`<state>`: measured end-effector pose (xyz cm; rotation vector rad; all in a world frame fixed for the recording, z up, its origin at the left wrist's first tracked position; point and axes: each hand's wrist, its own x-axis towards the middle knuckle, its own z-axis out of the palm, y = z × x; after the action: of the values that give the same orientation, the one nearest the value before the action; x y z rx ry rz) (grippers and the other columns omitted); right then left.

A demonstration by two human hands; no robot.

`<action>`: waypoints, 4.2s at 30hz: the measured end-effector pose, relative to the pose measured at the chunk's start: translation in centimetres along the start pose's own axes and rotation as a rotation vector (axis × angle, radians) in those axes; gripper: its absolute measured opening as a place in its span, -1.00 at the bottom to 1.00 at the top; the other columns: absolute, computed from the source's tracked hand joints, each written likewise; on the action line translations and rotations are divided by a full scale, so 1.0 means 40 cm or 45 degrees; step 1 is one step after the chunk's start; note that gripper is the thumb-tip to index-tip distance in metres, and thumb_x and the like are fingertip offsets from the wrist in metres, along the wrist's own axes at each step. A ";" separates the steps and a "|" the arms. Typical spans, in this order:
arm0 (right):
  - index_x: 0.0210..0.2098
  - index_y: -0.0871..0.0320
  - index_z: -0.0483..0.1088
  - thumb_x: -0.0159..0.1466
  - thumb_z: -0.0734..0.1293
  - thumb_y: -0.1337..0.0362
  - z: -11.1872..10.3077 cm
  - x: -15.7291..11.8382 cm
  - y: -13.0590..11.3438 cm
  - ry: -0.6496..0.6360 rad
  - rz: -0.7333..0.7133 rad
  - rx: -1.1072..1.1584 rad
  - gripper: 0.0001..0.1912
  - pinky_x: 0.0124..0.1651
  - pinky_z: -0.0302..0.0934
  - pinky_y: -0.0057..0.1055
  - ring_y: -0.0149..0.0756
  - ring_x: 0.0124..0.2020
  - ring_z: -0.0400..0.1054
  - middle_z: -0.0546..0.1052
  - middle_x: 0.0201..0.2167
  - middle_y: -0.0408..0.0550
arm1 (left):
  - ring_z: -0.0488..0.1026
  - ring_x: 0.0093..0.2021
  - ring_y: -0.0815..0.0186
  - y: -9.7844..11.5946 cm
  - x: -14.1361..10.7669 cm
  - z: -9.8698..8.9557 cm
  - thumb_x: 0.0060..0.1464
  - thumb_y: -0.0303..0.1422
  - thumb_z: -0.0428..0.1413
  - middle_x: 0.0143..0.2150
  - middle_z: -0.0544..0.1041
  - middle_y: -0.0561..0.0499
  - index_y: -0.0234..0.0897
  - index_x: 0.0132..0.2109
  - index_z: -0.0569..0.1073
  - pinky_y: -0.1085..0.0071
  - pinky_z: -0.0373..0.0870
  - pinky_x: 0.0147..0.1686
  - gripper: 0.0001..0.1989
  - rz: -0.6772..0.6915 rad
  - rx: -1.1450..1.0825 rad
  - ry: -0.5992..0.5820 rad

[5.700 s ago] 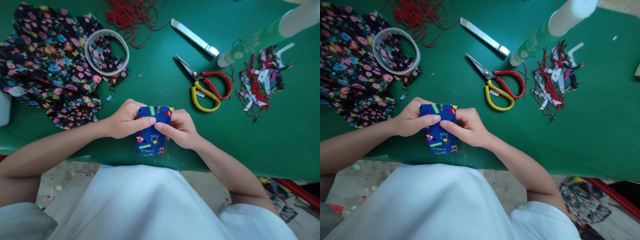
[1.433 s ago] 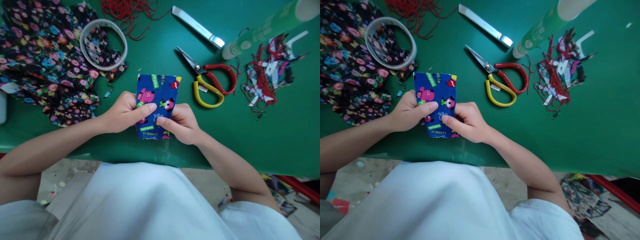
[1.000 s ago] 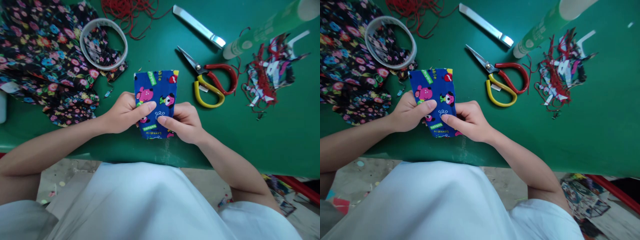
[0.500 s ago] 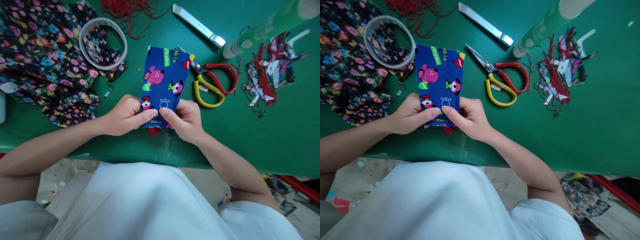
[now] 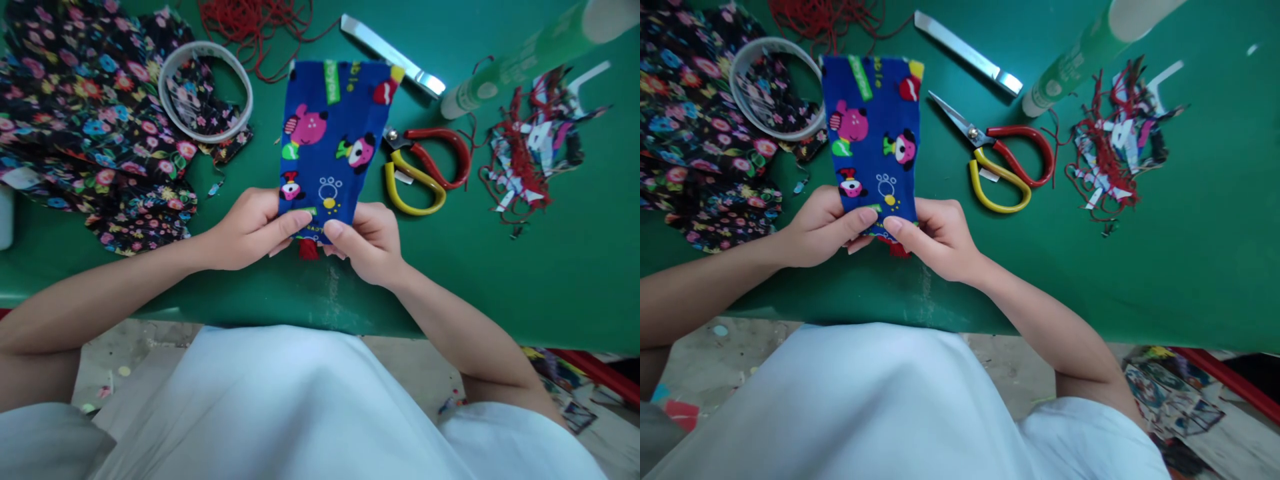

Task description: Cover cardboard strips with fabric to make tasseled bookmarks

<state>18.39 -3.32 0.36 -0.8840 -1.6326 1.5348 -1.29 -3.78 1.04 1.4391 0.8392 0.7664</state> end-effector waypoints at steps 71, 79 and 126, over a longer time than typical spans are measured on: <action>-0.24 0.07 0.41 0.31 0.35 0.03 -0.005 -0.008 0.030 0.184 0.059 0.014 -0.77 -0.42 0.35 -0.43 -0.43 -0.49 0.30 0.41 -0.45 -0.19 | 0.43 -0.49 0.41 -0.012 -0.008 0.010 0.19 -0.13 0.13 -0.51 0.51 0.08 -0.25 -0.40 0.50 0.48 0.35 -0.46 -0.69 0.098 0.244 0.034; -0.31 0.13 0.43 0.31 0.36 0.11 -0.025 -0.007 0.007 0.012 -0.072 -0.180 -0.79 -0.49 0.20 -0.51 -0.48 -0.53 0.25 0.44 -0.49 -0.23 | 0.41 -0.58 0.42 -0.012 -0.020 0.024 0.14 -0.01 0.17 -0.55 0.47 0.09 -0.24 -0.43 0.41 0.47 0.40 -0.56 -0.61 -0.234 -0.182 0.231; -0.15 -0.08 0.56 0.17 0.38 0.33 -0.087 -0.002 0.011 0.347 -0.981 -1.253 -0.74 -0.25 0.37 -0.22 -0.23 -0.29 0.38 0.55 -0.19 -0.06 | 0.45 -0.40 0.44 -0.034 0.018 -0.029 -0.09 -0.17 0.38 -0.38 0.55 0.11 -0.24 -0.33 0.53 0.48 0.41 -0.40 -0.71 -0.179 -0.465 0.292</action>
<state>21.42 -1.61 0.05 -0.7192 -2.1472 0.0360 -1.98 -2.56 -0.31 0.9709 0.9100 0.9342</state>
